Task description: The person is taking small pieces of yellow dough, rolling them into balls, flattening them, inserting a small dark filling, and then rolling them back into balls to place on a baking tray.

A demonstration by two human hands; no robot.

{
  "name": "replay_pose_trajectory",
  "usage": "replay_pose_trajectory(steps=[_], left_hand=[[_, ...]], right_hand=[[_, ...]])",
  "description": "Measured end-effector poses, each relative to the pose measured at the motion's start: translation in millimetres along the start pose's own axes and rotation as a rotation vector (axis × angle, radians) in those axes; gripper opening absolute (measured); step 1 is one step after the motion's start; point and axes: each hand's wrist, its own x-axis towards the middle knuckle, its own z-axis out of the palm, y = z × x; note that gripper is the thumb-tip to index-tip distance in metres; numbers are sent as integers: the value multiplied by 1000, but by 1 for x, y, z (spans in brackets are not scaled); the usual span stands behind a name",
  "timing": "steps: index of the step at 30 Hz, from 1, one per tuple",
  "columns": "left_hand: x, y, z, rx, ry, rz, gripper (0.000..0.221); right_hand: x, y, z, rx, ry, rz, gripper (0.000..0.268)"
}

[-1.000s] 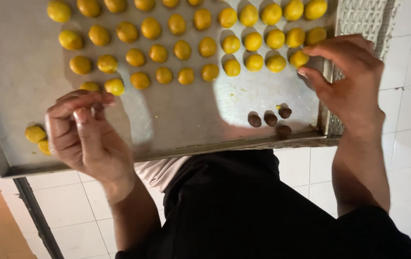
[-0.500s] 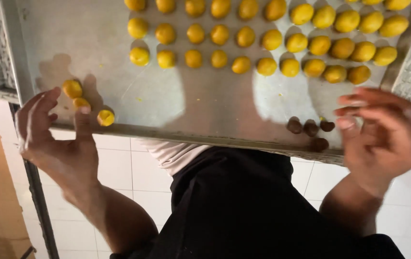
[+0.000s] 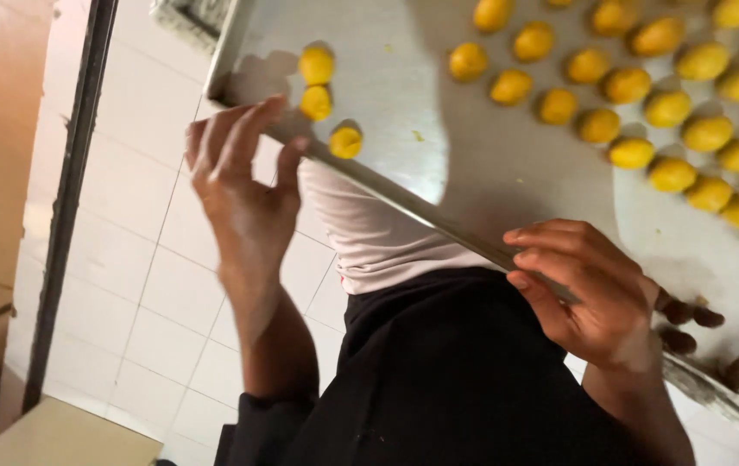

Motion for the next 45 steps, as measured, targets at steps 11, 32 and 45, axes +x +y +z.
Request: replay_pose_trajectory(steps=[11,32,45], left_hand=[[19,17,15,155,-42,-117,30],[-19,122,49,-1511,-562,-285,42],[-31,155,77,-2041,-760,-374,87]], right_hand=[[30,-7,34,-34,-87,-43,17],[-17,15,16,419,249,288,26],[-24,2,7,283,92,398,29]])
